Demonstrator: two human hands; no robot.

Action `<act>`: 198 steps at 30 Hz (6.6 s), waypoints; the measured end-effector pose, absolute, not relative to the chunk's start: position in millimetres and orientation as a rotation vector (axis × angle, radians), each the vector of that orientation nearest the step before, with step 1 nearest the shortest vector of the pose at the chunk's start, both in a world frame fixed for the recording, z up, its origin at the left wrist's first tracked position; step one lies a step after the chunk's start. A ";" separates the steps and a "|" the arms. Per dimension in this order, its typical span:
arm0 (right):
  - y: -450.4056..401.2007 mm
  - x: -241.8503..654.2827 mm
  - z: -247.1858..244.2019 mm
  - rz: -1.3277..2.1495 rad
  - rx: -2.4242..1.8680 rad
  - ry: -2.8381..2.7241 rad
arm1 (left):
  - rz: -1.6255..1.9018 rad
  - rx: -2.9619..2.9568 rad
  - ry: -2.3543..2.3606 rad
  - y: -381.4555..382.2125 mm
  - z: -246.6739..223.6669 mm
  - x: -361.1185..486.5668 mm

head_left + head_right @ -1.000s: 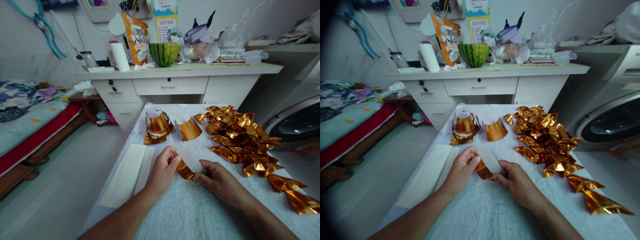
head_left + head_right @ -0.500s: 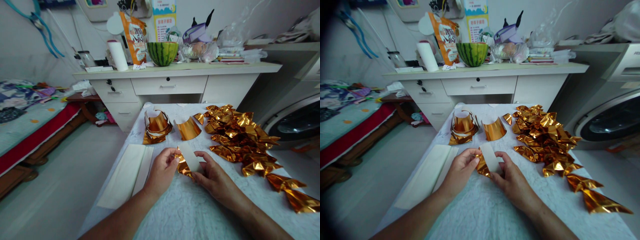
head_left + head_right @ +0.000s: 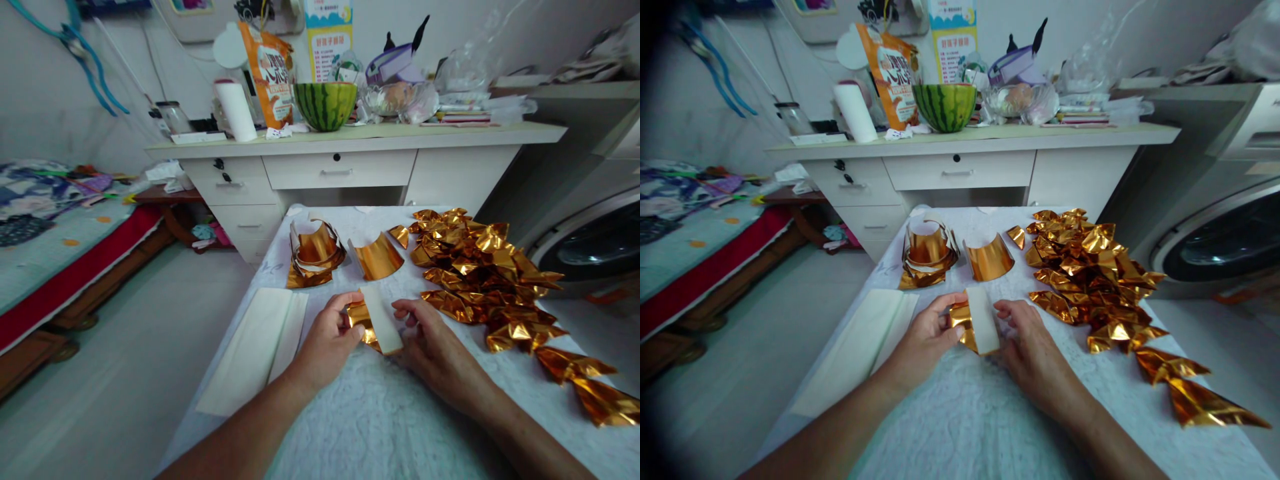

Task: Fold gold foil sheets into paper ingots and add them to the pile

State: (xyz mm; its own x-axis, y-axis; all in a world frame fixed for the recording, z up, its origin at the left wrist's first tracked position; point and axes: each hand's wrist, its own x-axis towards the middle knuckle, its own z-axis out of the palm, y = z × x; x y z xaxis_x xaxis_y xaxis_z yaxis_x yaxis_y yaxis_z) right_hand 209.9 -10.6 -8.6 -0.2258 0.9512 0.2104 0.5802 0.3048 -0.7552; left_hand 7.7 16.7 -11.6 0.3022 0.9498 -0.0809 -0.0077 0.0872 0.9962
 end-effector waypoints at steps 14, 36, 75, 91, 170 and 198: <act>-11.5 201.0 -9.8 0.409 -1.128 -2.300 | 0.864 1.744 1.076 16.8 -7.1 5.1; -8.5 191.7 -6.6 0.737 -1.310 -2.240 | 0.562 2.207 1.241 11.2 -5.3 3.7; 2.0 179.7 -8.4 0.686 -1.572 -2.224 | 0.412 2.230 1.152 9.0 4.1 -0.2; 1.6 179.2 -11.7 0.634 -1.549 -2.214 | 0.398 2.212 1.210 6.4 5.3 2.5; 1.6 209.3 -12.4 0.620 -1.352 -2.297 | 0.426 2.204 1.193 8.8 0.9 3.4; 15.4 205.0 -15.5 0.462 -1.434 -2.213 | 0.443 2.198 1.212 7.3 2.3 -7.0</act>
State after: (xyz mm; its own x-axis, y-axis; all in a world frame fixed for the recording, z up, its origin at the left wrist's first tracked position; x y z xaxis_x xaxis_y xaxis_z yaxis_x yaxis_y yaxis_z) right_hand 205.0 15.4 -15.5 -0.3506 0.9160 0.1952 0.7615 0.4001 -0.5099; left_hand -7.0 7.3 2.3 0.5309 0.8474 0.0082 0.6532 -0.4153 0.6331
